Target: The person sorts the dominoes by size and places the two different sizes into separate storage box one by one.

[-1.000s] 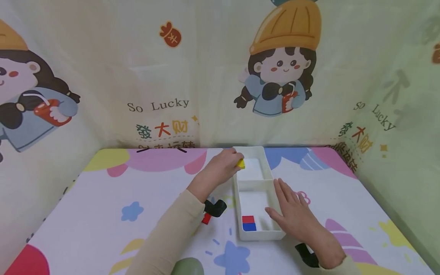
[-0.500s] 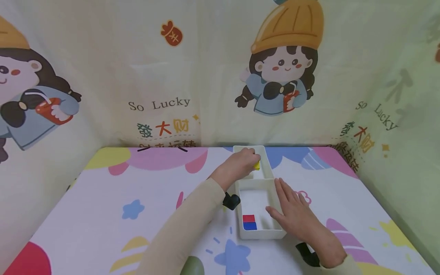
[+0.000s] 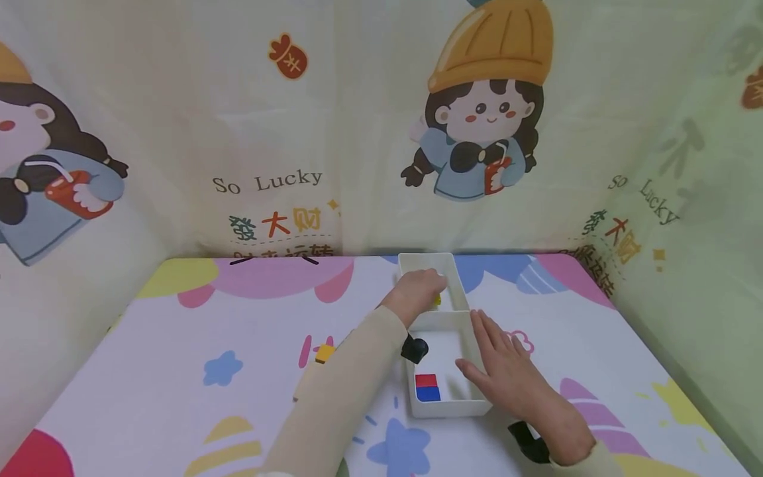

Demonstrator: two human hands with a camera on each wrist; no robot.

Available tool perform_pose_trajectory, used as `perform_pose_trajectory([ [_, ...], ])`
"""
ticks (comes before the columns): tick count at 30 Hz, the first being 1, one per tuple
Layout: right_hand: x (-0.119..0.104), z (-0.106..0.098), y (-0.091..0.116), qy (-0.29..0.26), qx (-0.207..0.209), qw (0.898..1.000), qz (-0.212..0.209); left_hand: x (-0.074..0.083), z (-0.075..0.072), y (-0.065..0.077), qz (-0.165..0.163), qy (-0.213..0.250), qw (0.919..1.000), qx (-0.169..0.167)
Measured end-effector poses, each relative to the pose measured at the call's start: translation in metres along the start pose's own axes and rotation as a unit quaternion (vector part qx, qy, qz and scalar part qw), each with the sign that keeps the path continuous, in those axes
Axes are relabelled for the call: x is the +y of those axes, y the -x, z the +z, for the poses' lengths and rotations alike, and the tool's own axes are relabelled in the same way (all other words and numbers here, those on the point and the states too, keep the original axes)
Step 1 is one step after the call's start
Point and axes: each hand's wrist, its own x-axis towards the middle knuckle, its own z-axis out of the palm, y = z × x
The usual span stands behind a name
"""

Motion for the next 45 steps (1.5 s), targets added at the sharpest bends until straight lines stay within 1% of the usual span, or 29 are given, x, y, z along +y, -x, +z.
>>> perform_pose_trajectory([
  [4, -0.002, 0.0, -0.001, 0.0, -0.006, 1.0, 0.002, -0.004, 0.0, 0.004, -0.013, 0.014, 0.9997, -0.017],
  [12, -0.005, 0.0, -0.002, -0.008, -0.004, 1.0, -0.003, -0.005, -0.004, 0.008, -0.024, 0.008, 0.9985, -0.049],
  [15, -0.007, 0.0, -0.002, -0.016, -0.009, 1.0, -0.004, -0.006, -0.006, 0.009, -0.021, 0.015, 0.9971, -0.071],
  [20, -0.008, 0.0, -0.002, -0.018, -0.013, 1.0, -0.004, -0.004, -0.01, 0.011, -0.006, 0.025, 0.9941, -0.105],
  [21, -0.008, 0.0, -0.002, -0.017, -0.013, 1.0, -0.004, -0.004, -0.01, 0.011, -0.005, 0.018, 0.9937, -0.11],
  [25, -0.009, 0.0, -0.003, -0.016, -0.009, 1.0, -0.006, -0.001, -0.014, 0.013, -0.021, -0.025, 0.9904, -0.134],
  [27, -0.009, 0.0, -0.003, -0.015, -0.01, 1.0, -0.005, 0.0, -0.015, 0.017, -0.019, -0.056, 0.9899, -0.129],
  [28, -0.009, 0.0, -0.003, -0.016, -0.012, 1.0, -0.004, 0.0, -0.015, 0.02, -0.02, -0.059, 0.9899, -0.127],
  [30, -0.008, 0.0, -0.002, -0.016, -0.016, 1.0, 0.0, -0.001, -0.014, 0.026, -0.009, -0.069, 0.9904, -0.12],
  [32, -0.007, 0.0, -0.002, -0.014, -0.017, 1.0, 0.002, -0.004, -0.014, 0.031, -0.001, -0.067, 0.9913, -0.113],
  [35, -0.006, -0.001, -0.002, -0.013, -0.014, 1.0, 0.002, -0.012, -0.016, 0.035, 0.004, -0.044, 0.994, -0.1],
  [37, -0.005, -0.001, -0.003, -0.016, -0.017, 1.0, 0.004, -0.017, -0.018, 0.039, 0.004, -0.012, 0.9964, -0.084],
  [40, -0.006, -0.001, -0.003, -0.02, -0.024, 0.999, 0.009, -0.025, -0.021, 0.052, 0.007, 0.051, 0.9975, -0.048],
  [43, -0.004, -0.001, -0.002, -0.021, -0.025, 0.999, 0.012, -0.033, -0.022, 0.068, 0.012, 0.107, 0.9941, -0.008],
  [45, -0.003, -0.002, -0.002, -0.021, -0.021, 0.999, 0.015, -0.039, -0.021, 0.079, 0.019, 0.129, 0.9912, 0.024],
])
